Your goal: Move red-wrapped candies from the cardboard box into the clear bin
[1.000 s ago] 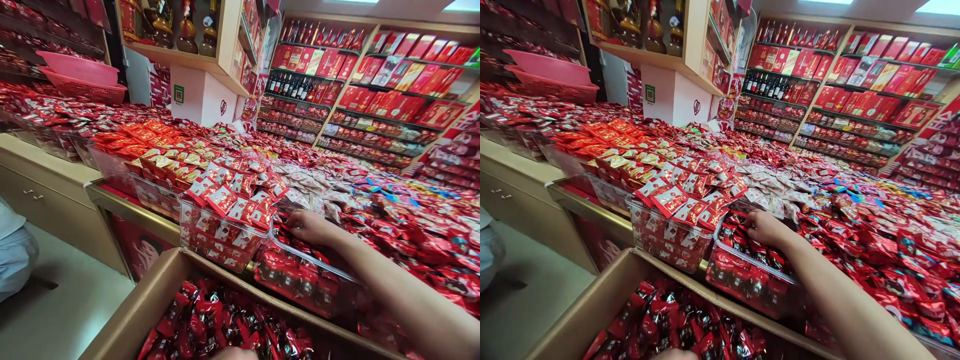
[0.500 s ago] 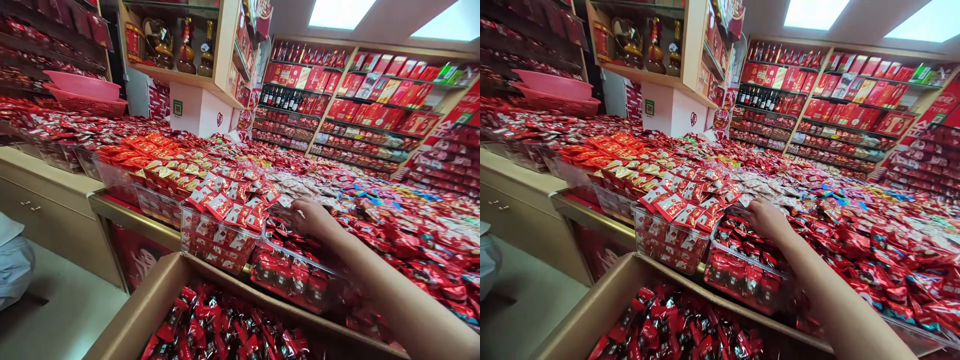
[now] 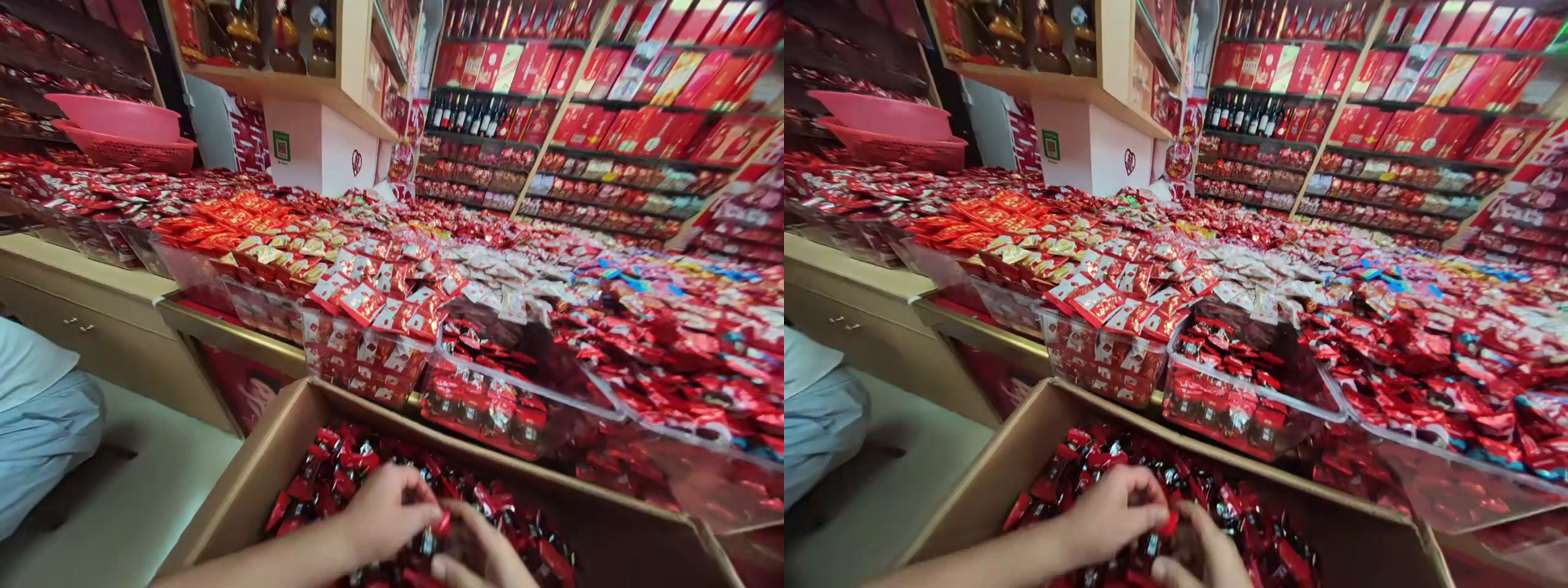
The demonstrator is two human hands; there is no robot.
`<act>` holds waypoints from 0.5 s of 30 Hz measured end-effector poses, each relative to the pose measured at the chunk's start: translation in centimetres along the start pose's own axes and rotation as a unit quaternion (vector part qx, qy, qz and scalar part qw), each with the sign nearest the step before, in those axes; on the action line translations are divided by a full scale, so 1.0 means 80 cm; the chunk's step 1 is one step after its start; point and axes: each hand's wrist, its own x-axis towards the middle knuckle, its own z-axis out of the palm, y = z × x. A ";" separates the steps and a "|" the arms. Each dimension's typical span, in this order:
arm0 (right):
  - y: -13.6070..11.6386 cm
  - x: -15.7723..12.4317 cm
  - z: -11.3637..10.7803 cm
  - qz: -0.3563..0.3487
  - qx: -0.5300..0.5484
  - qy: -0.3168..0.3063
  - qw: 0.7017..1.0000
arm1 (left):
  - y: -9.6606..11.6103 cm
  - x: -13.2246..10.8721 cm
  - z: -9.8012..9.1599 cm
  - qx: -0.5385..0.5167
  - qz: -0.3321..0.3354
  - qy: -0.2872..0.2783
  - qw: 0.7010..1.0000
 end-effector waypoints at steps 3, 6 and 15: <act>-0.018 -0.002 -0.005 0.039 0.118 -0.004 0.992 | 0.013 0.002 -0.003 -0.124 -0.046 -0.017 0.991; -0.034 -0.002 -0.011 0.067 0.179 0.010 0.982 | 0.014 0.001 -0.003 -0.198 -0.042 -0.031 0.979; -0.032 -0.002 -0.010 0.099 0.251 0.062 0.961 | 0.021 -0.005 0.000 -0.250 -0.004 -0.041 0.967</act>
